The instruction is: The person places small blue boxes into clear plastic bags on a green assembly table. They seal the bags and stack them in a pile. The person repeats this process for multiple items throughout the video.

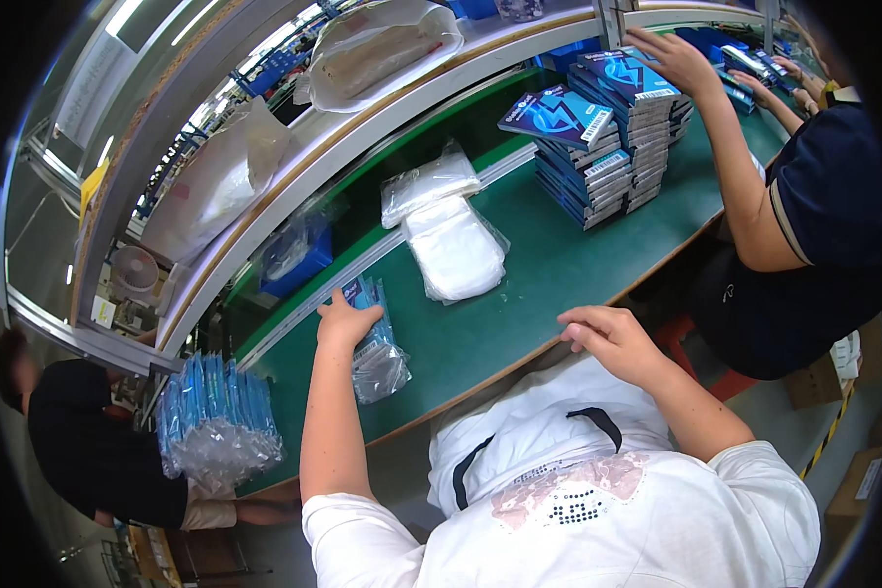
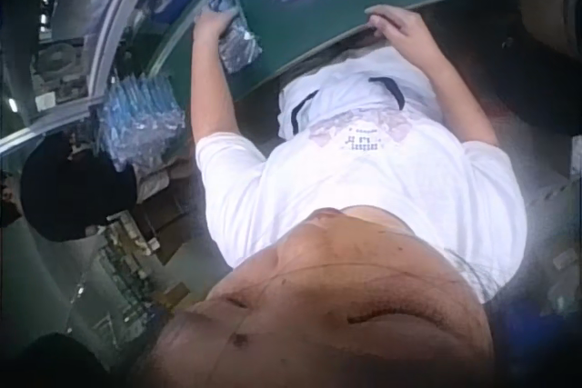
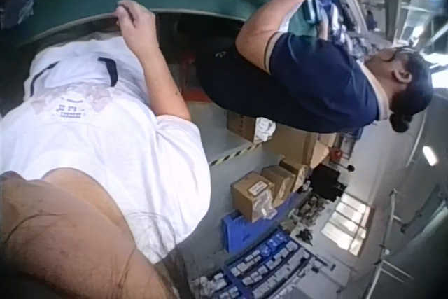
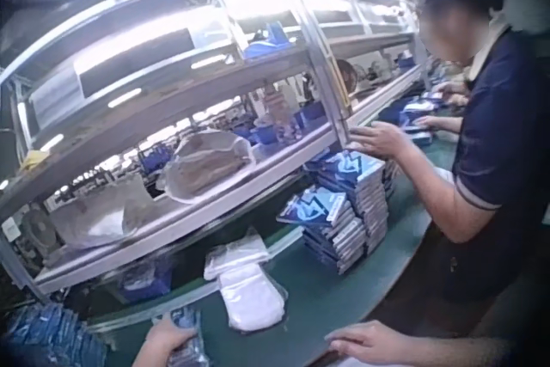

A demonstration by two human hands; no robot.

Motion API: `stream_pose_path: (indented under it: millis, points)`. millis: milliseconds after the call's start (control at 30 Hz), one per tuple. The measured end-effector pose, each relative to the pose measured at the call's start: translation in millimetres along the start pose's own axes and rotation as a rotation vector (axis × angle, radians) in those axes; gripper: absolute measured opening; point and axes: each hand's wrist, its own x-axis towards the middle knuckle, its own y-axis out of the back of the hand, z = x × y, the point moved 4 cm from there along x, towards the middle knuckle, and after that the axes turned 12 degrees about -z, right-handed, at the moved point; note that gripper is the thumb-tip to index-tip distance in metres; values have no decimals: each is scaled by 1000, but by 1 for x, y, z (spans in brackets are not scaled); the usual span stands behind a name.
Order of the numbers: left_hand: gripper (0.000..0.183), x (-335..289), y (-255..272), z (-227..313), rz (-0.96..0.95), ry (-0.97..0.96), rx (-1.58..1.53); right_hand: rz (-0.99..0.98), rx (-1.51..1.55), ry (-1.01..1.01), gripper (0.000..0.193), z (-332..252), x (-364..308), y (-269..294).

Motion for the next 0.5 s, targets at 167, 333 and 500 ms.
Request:
stream_pose_path:
  millis: [167,333,500]
  points:
    - [111,-7,-16,2,12,25,50,-37,-53,-32,26,-5,5,-8]
    - [102,-4,-18,-2,37,-100,16,-78,-69,22,26,-23,16,-18]
    - [94,-4,-11,-36,210,-129,56,-97,-204,189,23,-47,23,-17]
